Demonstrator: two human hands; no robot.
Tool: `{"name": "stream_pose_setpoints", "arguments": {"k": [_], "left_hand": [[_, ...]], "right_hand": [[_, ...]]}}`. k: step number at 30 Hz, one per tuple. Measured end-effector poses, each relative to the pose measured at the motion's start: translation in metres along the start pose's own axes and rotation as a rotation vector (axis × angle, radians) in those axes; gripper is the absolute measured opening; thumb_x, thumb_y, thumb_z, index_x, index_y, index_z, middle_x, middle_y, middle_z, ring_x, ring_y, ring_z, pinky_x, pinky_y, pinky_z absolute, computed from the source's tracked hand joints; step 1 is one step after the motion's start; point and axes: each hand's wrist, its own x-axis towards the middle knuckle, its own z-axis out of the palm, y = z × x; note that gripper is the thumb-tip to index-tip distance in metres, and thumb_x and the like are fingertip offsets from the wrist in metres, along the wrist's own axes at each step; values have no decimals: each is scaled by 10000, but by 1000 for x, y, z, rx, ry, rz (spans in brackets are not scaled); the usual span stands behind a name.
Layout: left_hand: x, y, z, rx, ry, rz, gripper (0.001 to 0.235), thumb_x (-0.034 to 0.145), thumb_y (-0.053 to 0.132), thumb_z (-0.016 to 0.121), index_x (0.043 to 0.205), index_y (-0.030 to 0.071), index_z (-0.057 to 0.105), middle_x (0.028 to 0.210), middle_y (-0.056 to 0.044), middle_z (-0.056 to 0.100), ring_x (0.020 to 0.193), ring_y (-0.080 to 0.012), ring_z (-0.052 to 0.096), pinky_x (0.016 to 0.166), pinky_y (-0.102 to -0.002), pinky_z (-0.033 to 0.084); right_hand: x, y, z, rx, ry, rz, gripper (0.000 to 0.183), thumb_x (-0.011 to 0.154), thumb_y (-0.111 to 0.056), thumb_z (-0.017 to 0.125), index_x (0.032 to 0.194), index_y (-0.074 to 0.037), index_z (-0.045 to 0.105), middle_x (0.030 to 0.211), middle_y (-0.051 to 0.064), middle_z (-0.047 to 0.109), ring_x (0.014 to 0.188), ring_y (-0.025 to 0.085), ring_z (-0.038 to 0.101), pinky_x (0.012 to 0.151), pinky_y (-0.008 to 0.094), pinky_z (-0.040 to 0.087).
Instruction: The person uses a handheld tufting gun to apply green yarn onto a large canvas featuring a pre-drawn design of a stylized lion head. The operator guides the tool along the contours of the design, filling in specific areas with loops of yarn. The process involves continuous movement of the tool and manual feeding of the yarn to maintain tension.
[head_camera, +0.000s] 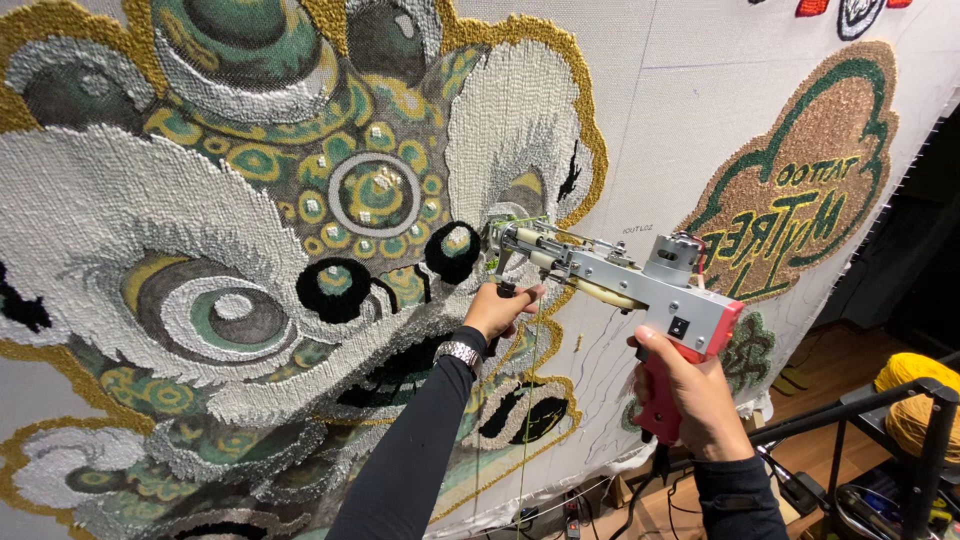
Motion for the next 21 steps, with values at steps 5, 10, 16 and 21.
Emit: {"name": "stream_pose_setpoints", "arguments": {"k": [5, 10, 16, 21], "left_hand": [[5, 2, -9, -13, 9, -22, 482, 819, 474, 804, 961, 26, 695, 836, -50, 767, 384, -87, 444, 387, -285, 404], [21, -8, -17, 61, 22, -16, 534, 823, 498, 798, 986, -6, 729, 850, -73, 776, 403, -105, 537, 407, -288, 470], [45, -24, -28, 32, 2, -4, 642, 816, 539, 790, 1133, -13, 715, 945, -93, 785, 449, -114, 616, 444, -287, 522], [51, -22, -38, 9, -8, -13, 660, 819, 511, 811, 1254, 27, 703, 1033, -137, 739, 473, -99, 616, 474, -260, 545]], "right_hand": [[-2, -1, 13, -13, 4, -18, 321, 853, -334, 745, 918, -42, 629, 576, 59, 571, 443, 177, 544, 429, 331, 432], [1, 0, 23, 9, -28, -39, 307, 845, -316, 754, 918, -49, 622, 576, 55, 573, 440, 175, 546, 428, 327, 438], [9, 7, 35, -21, -45, -128, 268, 826, -254, 787, 903, -35, 655, 600, 30, 600, 455, 144, 563, 425, 304, 448], [14, 9, 50, -102, -67, -199, 267, 834, -240, 802, 919, 0, 721, 592, 39, 592, 453, 123, 541, 406, 294, 410]]}}
